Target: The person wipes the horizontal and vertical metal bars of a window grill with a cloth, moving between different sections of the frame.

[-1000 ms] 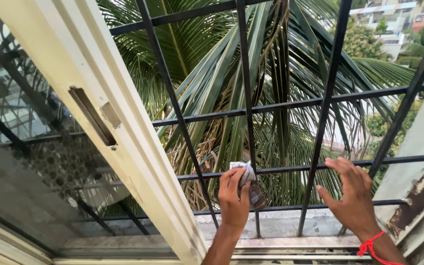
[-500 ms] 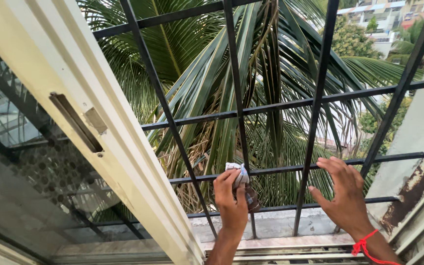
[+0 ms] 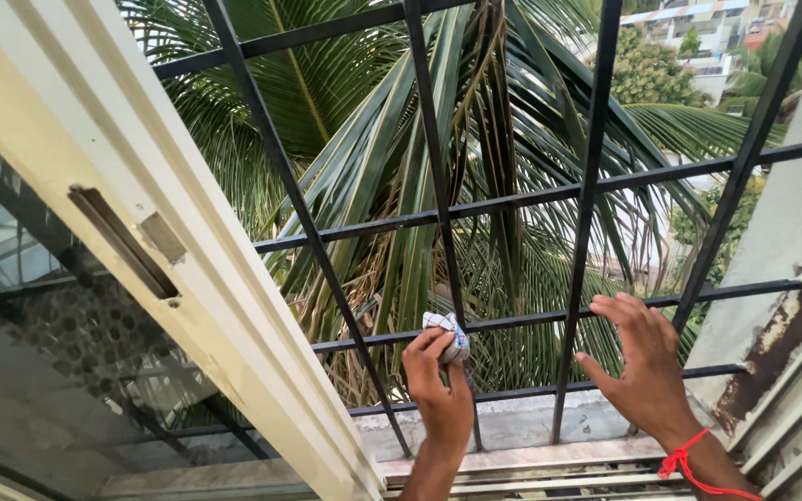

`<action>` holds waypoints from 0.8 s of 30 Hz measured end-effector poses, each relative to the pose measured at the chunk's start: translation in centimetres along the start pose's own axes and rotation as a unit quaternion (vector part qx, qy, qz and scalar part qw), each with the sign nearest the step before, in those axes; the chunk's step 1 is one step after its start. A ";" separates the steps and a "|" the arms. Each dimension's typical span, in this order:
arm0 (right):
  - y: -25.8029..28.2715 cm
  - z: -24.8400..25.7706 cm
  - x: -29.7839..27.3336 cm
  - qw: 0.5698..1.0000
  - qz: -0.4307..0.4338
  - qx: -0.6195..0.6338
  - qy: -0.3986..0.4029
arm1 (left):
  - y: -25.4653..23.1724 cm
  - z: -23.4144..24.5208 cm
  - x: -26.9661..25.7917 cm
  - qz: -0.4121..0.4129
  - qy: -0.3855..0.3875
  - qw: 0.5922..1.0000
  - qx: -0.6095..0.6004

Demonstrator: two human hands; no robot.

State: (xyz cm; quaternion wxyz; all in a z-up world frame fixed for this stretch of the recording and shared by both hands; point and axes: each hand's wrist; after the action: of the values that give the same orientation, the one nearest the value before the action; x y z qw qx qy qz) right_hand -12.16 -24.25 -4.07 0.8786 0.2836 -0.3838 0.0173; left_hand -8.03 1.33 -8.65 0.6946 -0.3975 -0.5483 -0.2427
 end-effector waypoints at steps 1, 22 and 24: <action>0.0 0.2 0.0 1.000 -0.001 0.002 0.006 | 0.0 0.4 0.1 0.004 0.000 1.000 -0.012; 0.2 0.3 -0.5 0.999 -0.010 0.046 0.011 | -2.7 0.6 -0.1 0.102 0.000 0.985 -0.142; 0.3 0.0 -2.1 0.990 -0.050 0.129 0.029 | -4.6 0.2 -0.8 0.065 0.059 0.979 -0.182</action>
State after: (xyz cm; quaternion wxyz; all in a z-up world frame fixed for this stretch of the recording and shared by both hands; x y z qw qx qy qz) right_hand -13.67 -23.58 -5.35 0.8454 0.4125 -0.3377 0.0312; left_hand -11.93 -1.15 -8.05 0.6560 -0.5367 -0.4264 -0.3158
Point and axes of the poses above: each hand's wrist, its own x-axis towards the middle knuckle, its own z-axis out of the back of the hand, y = z × x, and after that the axes turned 12 degrees about -z, right-handed
